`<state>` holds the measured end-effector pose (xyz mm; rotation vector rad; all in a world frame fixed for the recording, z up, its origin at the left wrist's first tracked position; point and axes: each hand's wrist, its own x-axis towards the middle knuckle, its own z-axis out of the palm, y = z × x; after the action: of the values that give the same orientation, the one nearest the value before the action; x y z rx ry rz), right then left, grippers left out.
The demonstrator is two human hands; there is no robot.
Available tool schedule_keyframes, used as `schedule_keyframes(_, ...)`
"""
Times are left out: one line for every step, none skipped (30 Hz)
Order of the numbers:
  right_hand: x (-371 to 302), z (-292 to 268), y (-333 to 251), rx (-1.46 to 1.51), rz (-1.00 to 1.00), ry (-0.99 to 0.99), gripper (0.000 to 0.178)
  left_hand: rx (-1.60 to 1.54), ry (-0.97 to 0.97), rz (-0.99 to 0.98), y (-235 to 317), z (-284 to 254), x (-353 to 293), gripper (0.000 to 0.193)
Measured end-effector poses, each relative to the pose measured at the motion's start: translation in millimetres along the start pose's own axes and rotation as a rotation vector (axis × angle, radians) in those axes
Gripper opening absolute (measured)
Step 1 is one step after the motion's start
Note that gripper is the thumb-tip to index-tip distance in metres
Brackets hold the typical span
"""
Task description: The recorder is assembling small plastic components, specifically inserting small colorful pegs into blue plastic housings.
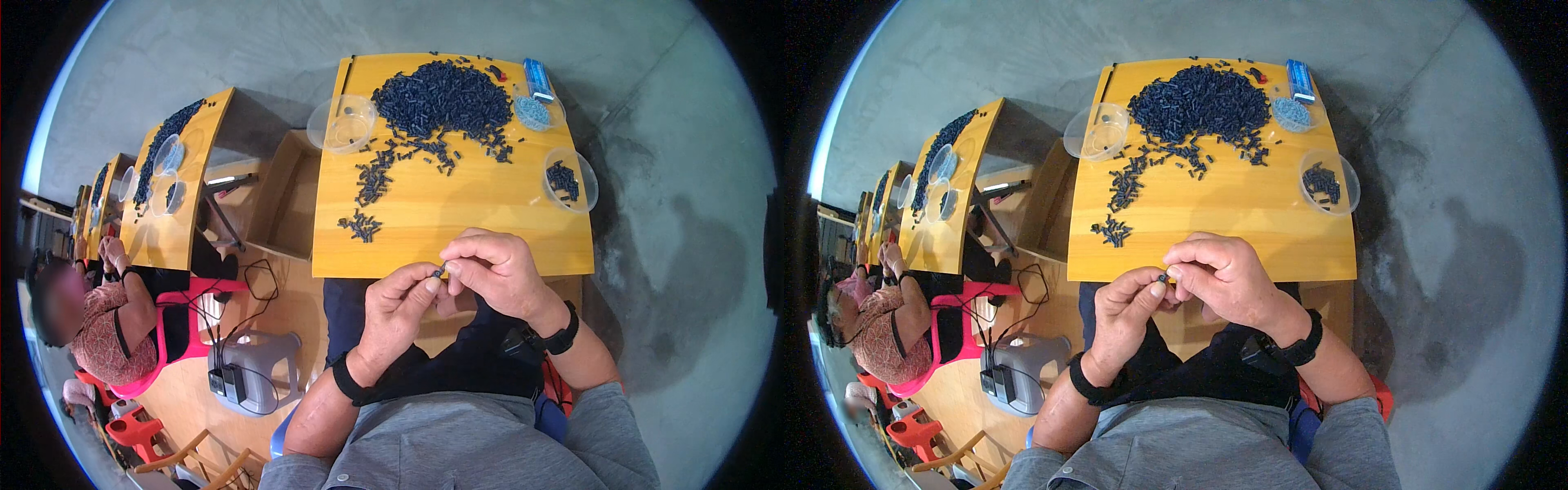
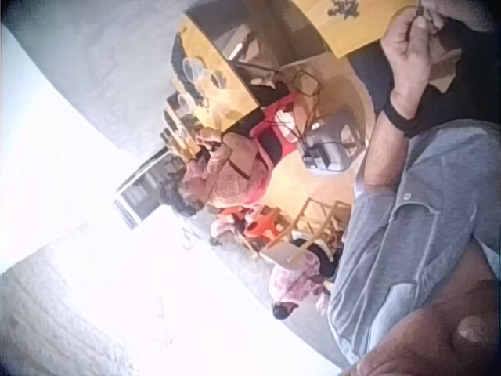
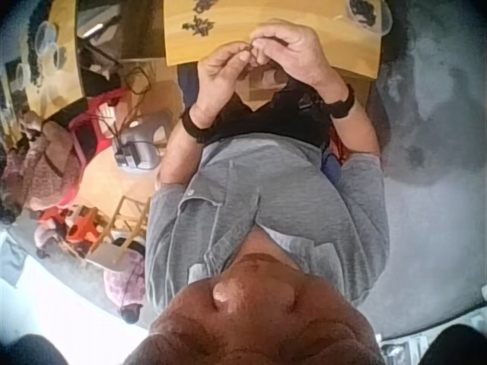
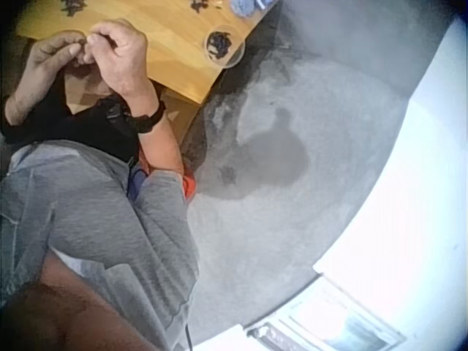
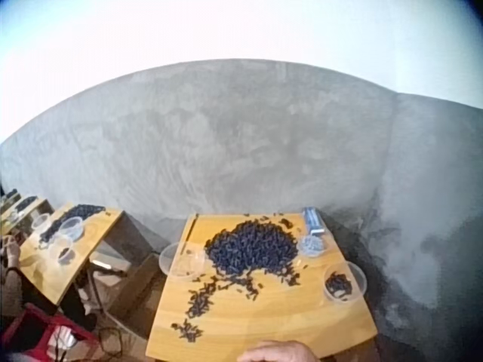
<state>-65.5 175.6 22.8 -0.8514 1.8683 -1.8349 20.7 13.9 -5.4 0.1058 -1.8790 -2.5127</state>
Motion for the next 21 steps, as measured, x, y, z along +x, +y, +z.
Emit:
schedule_keyframes(0.1,0.3,0.5,0.001,0.002,0.000,0.013,-0.001,0.001,-0.002,0.0,-0.1,0.2,0.017)
schedule_keyframes(0.3,0.8,0.9,0.001,-0.003,0.003,0.013,-0.002,0.002,0.002,-0.1,-0.1,0.4,0.017)
schedule_keyframes(0.6,1.5,1.2,0.002,-0.008,0.006,0.013,-0.002,0.004,0.007,-0.1,-0.3,0.4,0.017)
schedule_keyframes(0.7,2.1,1.0,0.003,-0.007,0.004,0.013,-0.002,0.006,0.006,-0.3,-0.5,0.3,0.017)
schedule_keyframes(0.6,2.7,0.4,-0.007,0.002,0.006,0.012,0.007,0.011,0.000,-0.4,-0.6,0.2,0.017)
schedule_keyframes(0.6,3.4,0.5,-0.016,0.010,0.009,0.012,0.018,0.017,-0.006,-0.9,-1.0,0.2,0.017)
schedule_keyframes(0.9,4.0,1.4,-0.015,0.011,0.007,0.012,0.018,0.019,-0.007,-1.5,-1.6,0.5,0.017)
schedule_keyframes(1.3,4.4,2.6,-0.020,-0.003,0.006,0.012,0.015,0.013,-0.005,-2.2,-2.1,1.0,0.017)
schedule_keyframes(1.5,4.9,3.2,-0.026,-0.016,0.007,0.011,0.012,0.007,-0.003,-2.6,-2.6,1.5,0.017)
schedule_keyframes(1.8,5.6,3.0,-0.026,-0.015,0.007,0.011,0.012,0.007,-0.004,-2.6,-3.1,1.7,0.017)
schedule_keyframes(2.1,6.5,2.3,-0.026,-0.016,0.020,0.009,0.016,0.002,-0.003,-2.7,-3.7,1.8,0.017)
schedule_keyframes(2.2,7.2,2.0,-0.026,-0.018,0.033,0.008,0.020,-0.002,-0.002,-2.6,-4.1,1.8,0.017)
schedule_keyframes(2.0,7.7,2.3,-0.026,-0.017,0.033,0.008,0.020,-0.001,-0.003,-3.1,-4.4,2.0,0.017)
schedule_keyframes(1.7,8.3,2.9,-0.022,-0.013,0.039,0.008,0.002,-0.008,-0.003,-4.0,-4.9,2.2,0.017)
schedule_keyframes(1.7,8.6,3.5,-0.017,-0.009,0.045,0.007,-0.015,-0.015,-0.003,-4.4,-5.3,2.4,0.017)
schedule_keyframes(1.8,8.5,4.1,-0.017,-0.009,0.044,0.007,-0.014,-0.014,-0.004,-4.3,-5.6,2.5,0.017)
schedule_keyframes(1.8,8.0,4.8,-0.010,-0.009,0.033,0.009,-0.016,-0.013,-0.008,-4.2,-6.0,2.6,0.016)
schedule_keyframes(1.8,7.8,5.1,-0.004,-0.009,0.022,0.012,-0.017,-0.012,-0.010,-4.0,-6.3,2.6,0.016)
schedule_keyframes(1.8,7.9,5.3,-0.003,-0.009,0.021,0.012,-0.017,-0.010,-0.011,-3.6,-6.3,2.7,0.016)
schedule_keyframes(1.9,8.1,5.4,-0.008,-0.016,0.026,0.012,-0.009,-0.017,0.000,-3.1,-6.1,2.7,0.016)
schedule_keyframes(1.9,8.0,5.8,-0.014,-0.022,0.034,0.013,-0.001,-0.026,0.011,-3.1,-5.8,3.4,0.015)
